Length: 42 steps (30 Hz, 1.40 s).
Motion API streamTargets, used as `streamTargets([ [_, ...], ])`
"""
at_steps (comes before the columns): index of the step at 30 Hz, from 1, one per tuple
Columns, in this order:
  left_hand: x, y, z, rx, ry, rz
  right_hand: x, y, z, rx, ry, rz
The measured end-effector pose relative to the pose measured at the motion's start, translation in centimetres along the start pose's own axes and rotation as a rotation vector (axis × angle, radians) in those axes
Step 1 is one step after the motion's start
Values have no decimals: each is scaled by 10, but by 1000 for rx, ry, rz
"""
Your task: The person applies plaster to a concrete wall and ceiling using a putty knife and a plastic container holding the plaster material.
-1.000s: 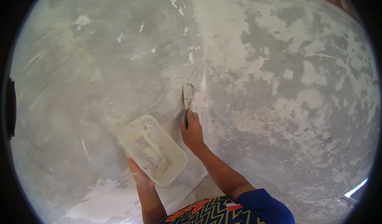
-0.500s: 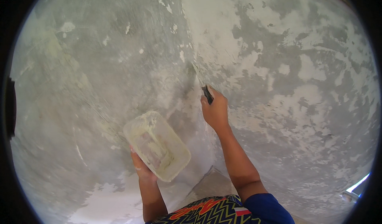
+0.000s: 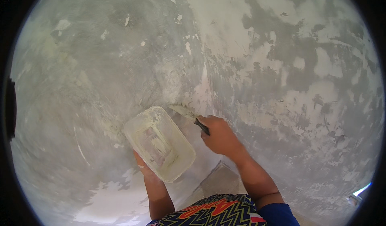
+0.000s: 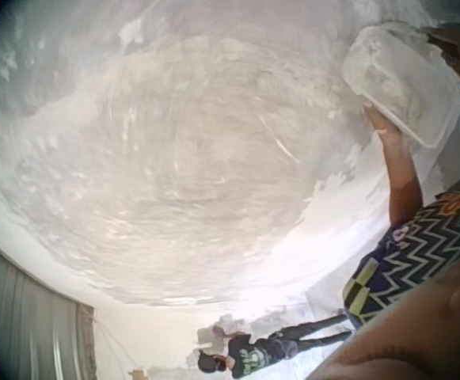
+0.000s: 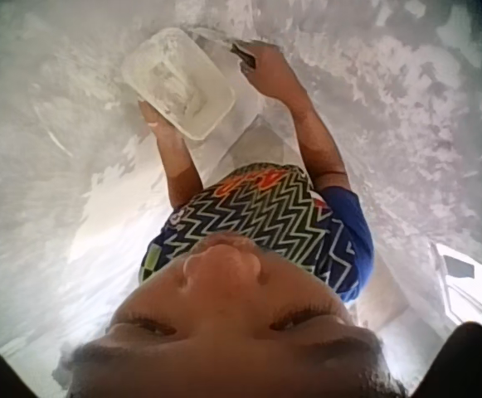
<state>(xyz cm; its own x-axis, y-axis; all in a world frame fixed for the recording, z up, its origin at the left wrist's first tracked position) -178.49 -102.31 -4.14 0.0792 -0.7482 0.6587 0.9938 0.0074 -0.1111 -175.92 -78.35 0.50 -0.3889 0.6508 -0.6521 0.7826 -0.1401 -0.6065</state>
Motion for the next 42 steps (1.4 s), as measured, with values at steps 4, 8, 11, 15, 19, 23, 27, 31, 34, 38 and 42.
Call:
streamTargets([
  [4, 5, 0, 7, 41, 9, 32, 1, -25, -36, 129, -49, 13],
  [8, 3, 2, -5, 33, 9, 30, -2, -69, -54, 335, 9, 36],
  [11, 7, 9, -13, 94, -9, 28, -1, -87, -55, 322, 9, 149],
  [15, 17, 20, -18, 76, -73, 119, -7, -87, -36, 336, 32, -50],
  [19, -18, 13, -38, 76, -89, 72, -4, -50, -3, 224, 83, 13],
  [23, -41, 3, -15, 44, 19, -52, 7, -21, -6, 70, 132, 34],
  [27, -39, 0, -5, 0, 37, -87, -11, -42, -37, 37, 92, -45],
  [31, -40, -2, 5, 21, 16, -75, -40, -83, -61, 278, 196, -185],
  [34, -42, -3, 3, 84, 28, -83, -47, -100, -56, 322, 220, -190],
  [38, -26, -2, -15, -59, -48, -5, -34, -74, -17, 221, 300, -154],
  [42, -26, 1, -10, -18, -53, -69, 4, -23, 18, 60, 377, -33],
])
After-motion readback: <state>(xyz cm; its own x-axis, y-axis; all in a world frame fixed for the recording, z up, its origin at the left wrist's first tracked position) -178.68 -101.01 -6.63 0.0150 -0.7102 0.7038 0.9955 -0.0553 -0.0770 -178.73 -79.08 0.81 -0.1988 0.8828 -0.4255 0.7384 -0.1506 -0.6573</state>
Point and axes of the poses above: each hand's wrist, its own y-axis away from the middle knuckle, its own z-axis out of the palm, x = y × z, the point moved 7 cm from there along -y, towards the middle knuckle, and after that the axes turned 11 degrees about x, right-handed, at the moved point
